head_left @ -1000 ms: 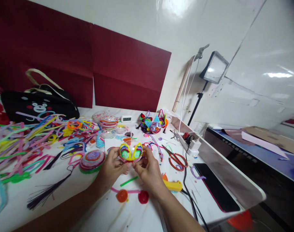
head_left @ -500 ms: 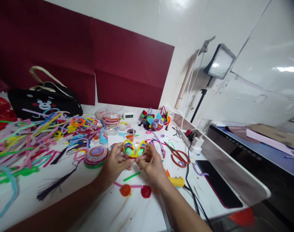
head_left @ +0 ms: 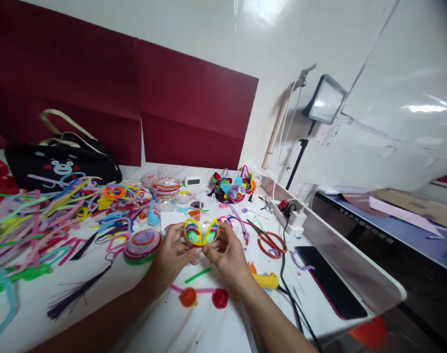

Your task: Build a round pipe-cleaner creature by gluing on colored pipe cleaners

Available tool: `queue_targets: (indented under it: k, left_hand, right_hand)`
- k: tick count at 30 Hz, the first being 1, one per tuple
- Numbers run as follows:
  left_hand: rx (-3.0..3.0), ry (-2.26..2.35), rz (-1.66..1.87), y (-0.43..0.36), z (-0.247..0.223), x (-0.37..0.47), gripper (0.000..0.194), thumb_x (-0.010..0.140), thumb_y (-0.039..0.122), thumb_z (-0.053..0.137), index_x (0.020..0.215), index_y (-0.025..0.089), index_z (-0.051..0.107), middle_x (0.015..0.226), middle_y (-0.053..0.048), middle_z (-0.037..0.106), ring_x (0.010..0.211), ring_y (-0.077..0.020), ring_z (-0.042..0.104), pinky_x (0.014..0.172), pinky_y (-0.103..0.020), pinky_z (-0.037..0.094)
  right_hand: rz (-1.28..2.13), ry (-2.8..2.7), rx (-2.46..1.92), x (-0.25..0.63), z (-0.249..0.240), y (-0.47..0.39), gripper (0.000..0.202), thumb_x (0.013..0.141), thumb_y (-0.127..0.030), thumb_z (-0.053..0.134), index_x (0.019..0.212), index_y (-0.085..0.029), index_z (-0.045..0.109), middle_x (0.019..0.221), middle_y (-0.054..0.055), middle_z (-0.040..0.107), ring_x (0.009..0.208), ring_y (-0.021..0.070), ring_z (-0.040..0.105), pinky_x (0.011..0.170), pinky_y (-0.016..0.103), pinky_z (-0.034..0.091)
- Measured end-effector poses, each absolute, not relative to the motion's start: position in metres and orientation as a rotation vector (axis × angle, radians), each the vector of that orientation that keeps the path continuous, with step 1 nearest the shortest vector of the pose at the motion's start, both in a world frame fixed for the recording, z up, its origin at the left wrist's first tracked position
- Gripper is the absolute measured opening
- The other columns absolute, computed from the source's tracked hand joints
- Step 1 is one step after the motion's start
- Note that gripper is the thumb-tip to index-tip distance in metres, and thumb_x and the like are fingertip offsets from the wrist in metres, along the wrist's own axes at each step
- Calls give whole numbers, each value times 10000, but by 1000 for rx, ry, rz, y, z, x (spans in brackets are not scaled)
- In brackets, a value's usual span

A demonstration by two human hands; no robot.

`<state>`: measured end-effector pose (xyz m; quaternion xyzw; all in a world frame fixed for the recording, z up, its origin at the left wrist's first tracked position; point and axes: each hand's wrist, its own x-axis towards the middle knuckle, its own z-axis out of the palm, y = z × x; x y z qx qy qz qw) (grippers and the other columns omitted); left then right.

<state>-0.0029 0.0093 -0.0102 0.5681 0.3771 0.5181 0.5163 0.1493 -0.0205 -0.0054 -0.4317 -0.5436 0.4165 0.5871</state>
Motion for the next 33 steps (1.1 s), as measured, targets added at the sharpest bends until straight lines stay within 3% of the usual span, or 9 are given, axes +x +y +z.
queue_targets:
  k: [6, 16, 23, 33]
  left_hand:
    - [1360, 881, 1240, 10, -11, -2, 638, 634, 319, 809, 1118, 228, 403, 1136, -84, 622, 739, -216, 714, 531, -302, 581]
    - [1354, 893, 1212, 7, -7, -3, 986, 640, 327, 797, 1457, 239, 252, 1160, -121, 623, 729, -217, 710, 541, -301, 578]
    - [1381, 908, 1200, 10, -13, -5, 859, 661, 348, 784, 1393, 219, 356, 1177, -120, 592, 690, -205, 710, 573, -323, 587]
    - [1371, 890, 1193, 8, -8, -4, 833, 643, 335, 791, 1353, 217, 372, 1171, -122, 616, 709, -217, 712, 561, -319, 580]
  right_hand:
    - [1018, -1226, -993, 149, -7, -19, 528, 669, -235, 718, 1136, -242, 471, 922, 13, 666, 624, 137, 621, 511, 240, 445]
    - [1056, -1188, -975, 151, -1, -20, 539, 632, -165, 705, 1123, -220, 488, 854, -17, 648, 560, 95, 564, 502, 213, 402]
    - [1065, -1174, -981, 151, 0, -20, 542, 626, -198, 730, 1118, -228, 504, 854, -23, 642, 545, 92, 553, 497, 213, 410]
    - [1073, -1163, -979, 151, 0, -20, 552, 609, -200, 746, 1108, -240, 511, 851, -20, 642, 533, 93, 542, 481, 211, 410]
